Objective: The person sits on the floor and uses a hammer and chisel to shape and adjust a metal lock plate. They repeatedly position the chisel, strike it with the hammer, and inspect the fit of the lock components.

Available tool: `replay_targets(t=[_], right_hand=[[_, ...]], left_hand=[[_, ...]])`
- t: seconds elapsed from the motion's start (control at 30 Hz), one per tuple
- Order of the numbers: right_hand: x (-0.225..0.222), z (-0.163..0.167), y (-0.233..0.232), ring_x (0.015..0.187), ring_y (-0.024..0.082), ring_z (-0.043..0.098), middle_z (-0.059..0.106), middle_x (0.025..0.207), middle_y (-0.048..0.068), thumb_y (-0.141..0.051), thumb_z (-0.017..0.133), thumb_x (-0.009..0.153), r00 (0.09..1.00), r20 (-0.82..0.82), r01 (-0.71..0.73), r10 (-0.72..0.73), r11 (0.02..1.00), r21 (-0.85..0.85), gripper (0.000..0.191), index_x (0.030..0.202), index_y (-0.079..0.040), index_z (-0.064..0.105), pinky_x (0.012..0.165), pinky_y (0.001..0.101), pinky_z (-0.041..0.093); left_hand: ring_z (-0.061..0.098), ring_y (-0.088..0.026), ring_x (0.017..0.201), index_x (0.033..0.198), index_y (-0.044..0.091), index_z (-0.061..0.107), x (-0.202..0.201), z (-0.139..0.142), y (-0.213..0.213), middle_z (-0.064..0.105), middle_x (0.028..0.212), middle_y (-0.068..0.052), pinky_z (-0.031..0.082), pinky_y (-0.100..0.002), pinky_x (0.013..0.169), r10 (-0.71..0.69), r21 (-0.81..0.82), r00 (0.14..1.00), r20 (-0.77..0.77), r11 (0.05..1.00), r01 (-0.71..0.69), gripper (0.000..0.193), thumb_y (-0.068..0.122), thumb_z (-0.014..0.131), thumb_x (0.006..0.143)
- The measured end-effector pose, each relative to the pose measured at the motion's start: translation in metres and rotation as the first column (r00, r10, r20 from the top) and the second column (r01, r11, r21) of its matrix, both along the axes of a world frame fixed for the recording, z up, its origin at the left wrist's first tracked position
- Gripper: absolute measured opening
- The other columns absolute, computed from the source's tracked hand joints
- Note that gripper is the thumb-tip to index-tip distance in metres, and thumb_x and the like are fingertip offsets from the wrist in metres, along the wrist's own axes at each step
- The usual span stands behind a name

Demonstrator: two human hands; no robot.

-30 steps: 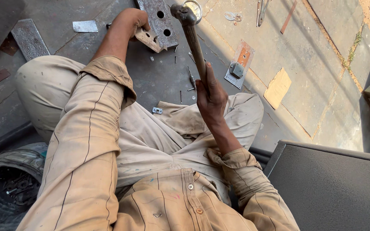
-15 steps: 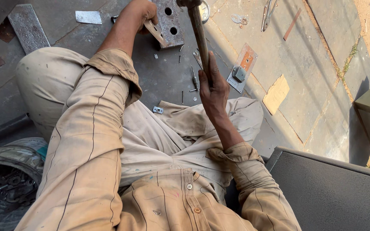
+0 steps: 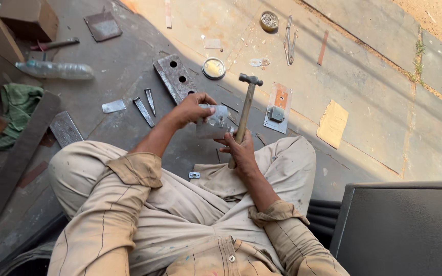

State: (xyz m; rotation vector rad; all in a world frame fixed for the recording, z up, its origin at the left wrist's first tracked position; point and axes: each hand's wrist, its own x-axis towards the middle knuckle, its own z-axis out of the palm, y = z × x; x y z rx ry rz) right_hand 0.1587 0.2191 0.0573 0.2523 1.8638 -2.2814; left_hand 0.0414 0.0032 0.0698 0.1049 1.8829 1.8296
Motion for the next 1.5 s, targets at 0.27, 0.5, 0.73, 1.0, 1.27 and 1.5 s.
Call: replay_targets(t=[0.27,0.5,0.73,1.0,1.27,1.5], right_hand=[[-0.014,-0.016,0.019,0.074,0.023,0.073,0.061,0.093,0.011,-0.008,0.071,0.091,0.974,0.068,0.22,-0.214,0.97,-0.101,0.036,0.112,-0.004,0.043,0.06,0.0304,0.064],[-0.022,-0.02,0.021,0.07,0.022,0.072,0.064,0.089,0.011,-0.009,0.074,0.089,0.973,0.081,0.225,-0.216,0.967,-0.119,0.034,0.107,-0.003,0.045,0.06,0.0301,0.063],[-0.023,-0.011,0.018,0.072,0.023,0.074,0.062,0.09,0.011,-0.008,0.074,0.09,0.975,0.095,0.208,-0.199,0.973,-0.096,0.034,0.104,-0.001,0.044,0.06,0.0314,0.064],[-0.022,-0.019,0.021,0.074,0.018,0.071,0.063,0.093,0.011,-0.004,0.071,0.091,0.979,0.09,0.191,-0.181,0.973,-0.126,0.03,0.107,-0.002,0.046,0.061,0.0299,0.064],[-0.015,-0.015,0.005,0.075,0.019,0.074,0.068,0.094,0.012,-0.008,0.07,0.092,0.993,0.109,0.041,-0.043,0.999,0.02,0.032,0.116,-0.002,0.049,0.063,0.0286,0.064],[-0.017,-0.011,0.007,0.075,0.022,0.076,0.068,0.092,0.014,-0.006,0.067,0.093,0.984,0.151,0.101,-0.092,0.993,-0.058,0.029,0.113,0.001,0.047,0.063,0.0304,0.065]], left_hand=[[0.045,-0.035,0.134,0.138,0.002,0.055,0.048,0.051,0.044,0.053,0.139,-0.016,0.037,-0.046,0.111,-0.353,-0.665,0.726,-0.591,0.722,-0.191,0.078,0.025,0.088,0.072],[0.04,-0.037,0.141,0.136,0.004,0.056,0.067,0.058,0.067,0.045,0.149,-0.02,0.034,-0.048,0.112,-0.447,-0.732,0.676,-0.586,0.649,-0.206,0.081,0.019,0.091,0.064],[0.035,-0.039,0.147,0.118,0.004,0.063,0.062,0.036,0.069,0.045,0.151,-0.023,0.035,-0.053,0.109,-0.429,-0.655,0.59,-0.684,0.718,-0.236,0.058,0.01,0.087,0.066],[0.054,-0.032,0.127,0.095,0.012,0.078,0.053,0.039,0.068,0.064,0.129,-0.012,0.042,-0.05,0.097,-0.291,-0.597,0.672,-0.681,0.753,-0.279,0.02,0.021,0.079,0.078],[0.061,-0.027,0.109,0.088,0.011,0.077,0.051,0.036,0.059,0.067,0.106,-0.007,0.044,-0.048,0.096,-0.108,-0.659,0.841,-0.531,0.677,-0.329,0.012,0.018,0.078,0.079],[0.059,-0.03,0.116,0.08,0.008,0.076,0.055,0.025,0.067,0.068,0.114,-0.009,0.032,-0.059,0.104,-0.2,-0.588,0.666,-0.719,0.686,-0.429,0.013,0.014,0.078,0.068]])
